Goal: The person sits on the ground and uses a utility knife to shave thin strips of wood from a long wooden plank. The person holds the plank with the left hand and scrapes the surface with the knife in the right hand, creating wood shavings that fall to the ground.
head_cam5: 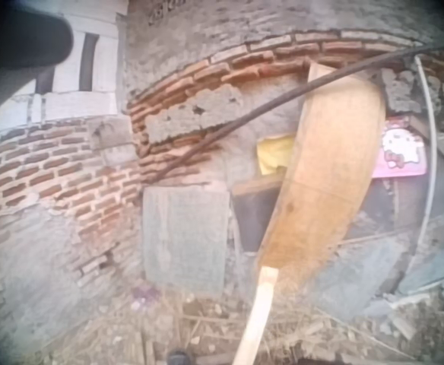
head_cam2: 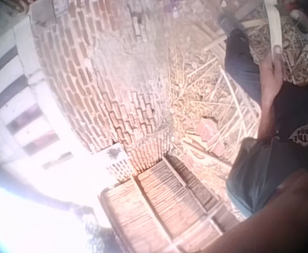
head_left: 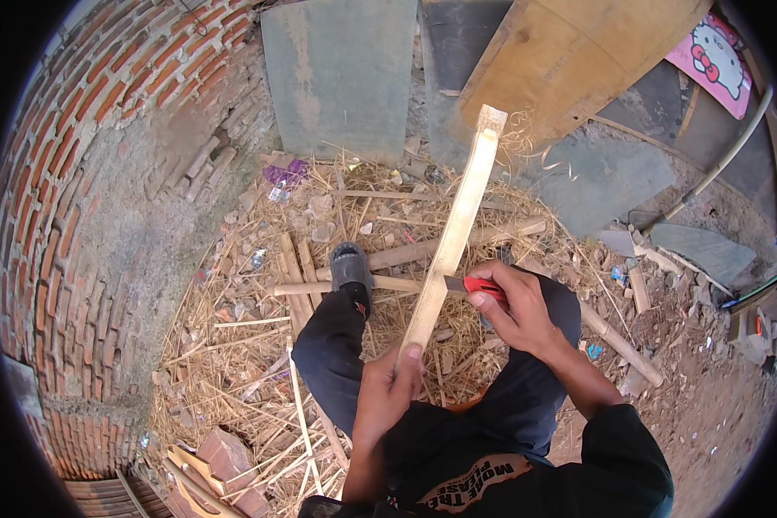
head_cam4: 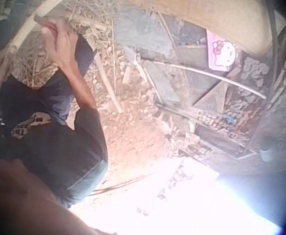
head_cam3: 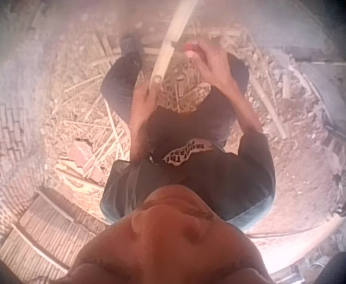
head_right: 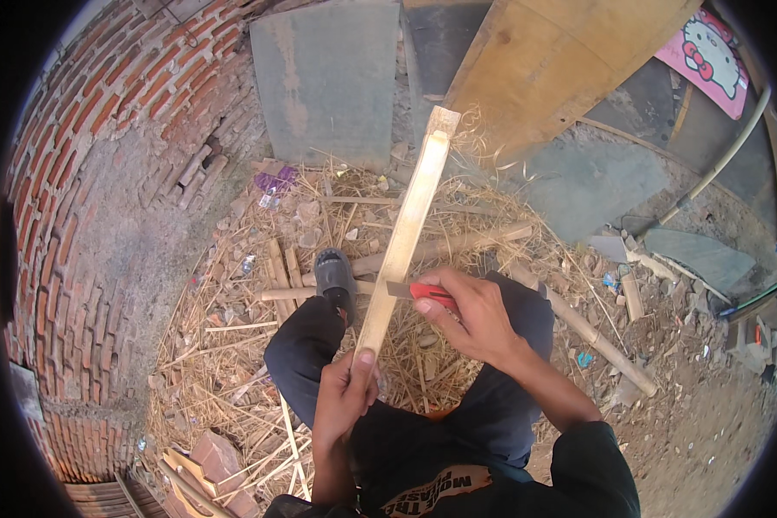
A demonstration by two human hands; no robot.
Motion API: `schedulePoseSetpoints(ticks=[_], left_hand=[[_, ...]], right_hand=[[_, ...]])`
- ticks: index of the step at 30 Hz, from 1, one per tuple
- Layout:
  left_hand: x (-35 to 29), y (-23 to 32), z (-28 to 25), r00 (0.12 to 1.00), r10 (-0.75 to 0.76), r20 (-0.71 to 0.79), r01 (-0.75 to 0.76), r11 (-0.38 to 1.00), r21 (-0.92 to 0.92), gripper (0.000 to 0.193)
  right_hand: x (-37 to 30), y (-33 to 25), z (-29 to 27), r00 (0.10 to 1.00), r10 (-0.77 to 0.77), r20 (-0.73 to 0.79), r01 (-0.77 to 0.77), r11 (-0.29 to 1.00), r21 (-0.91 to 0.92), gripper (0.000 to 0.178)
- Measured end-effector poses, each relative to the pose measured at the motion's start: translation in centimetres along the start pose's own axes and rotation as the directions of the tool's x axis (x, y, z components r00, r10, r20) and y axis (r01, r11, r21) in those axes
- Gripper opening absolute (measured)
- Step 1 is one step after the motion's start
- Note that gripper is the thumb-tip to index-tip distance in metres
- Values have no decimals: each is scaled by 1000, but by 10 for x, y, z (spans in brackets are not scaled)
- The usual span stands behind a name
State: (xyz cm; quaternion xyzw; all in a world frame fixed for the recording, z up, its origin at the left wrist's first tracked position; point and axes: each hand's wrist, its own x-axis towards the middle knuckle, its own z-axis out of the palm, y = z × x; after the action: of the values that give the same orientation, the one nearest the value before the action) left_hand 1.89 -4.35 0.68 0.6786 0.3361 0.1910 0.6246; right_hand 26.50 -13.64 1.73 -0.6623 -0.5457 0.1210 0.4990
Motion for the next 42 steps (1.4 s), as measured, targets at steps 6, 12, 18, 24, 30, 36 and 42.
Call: schedulePoseSetpoints(ticks=[6, 12, 18, 24, 30, 36, 42], left_hand=[[5, 2, -2, 1000, 29, -6, -28, 995, 95, 40], [8, 13, 3, 990, 132, -53, -114, 960, 255, 32], [9, 23, 10, 976, 183, -116, -135, 934, 331, 32], [12, 18, 14, 959, 242, -150, -179, 921, 346, 34], [2, 12, 14, 987, 85, -137, -25, 921, 389, 36], [-6, 8, 11, 988, 103, -117, -59, 940, 336, 35], [-11, 12, 12, 978, 122, -166, -69, 953, 296, 35]], right_hand=[[-9, 3, 18, 969, -240, 57, 247, 943, -225, 32], [-3, -4, 18, 977, -207, -46, 193, 957, -217, 26], [-7, 0, 22, 972, -231, -38, 219, 955, -199, 29], [-8, -3, 24, 973, -231, -4, 222, 942, -253, 29], [4, 3, 11, 973, -182, -141, 139, 952, -271, 28], [6, -1, 2, 976, -190, -107, 148, 939, -310, 27], [11, -11, -2, 975, -200, -93, 162, 935, -315, 27]])
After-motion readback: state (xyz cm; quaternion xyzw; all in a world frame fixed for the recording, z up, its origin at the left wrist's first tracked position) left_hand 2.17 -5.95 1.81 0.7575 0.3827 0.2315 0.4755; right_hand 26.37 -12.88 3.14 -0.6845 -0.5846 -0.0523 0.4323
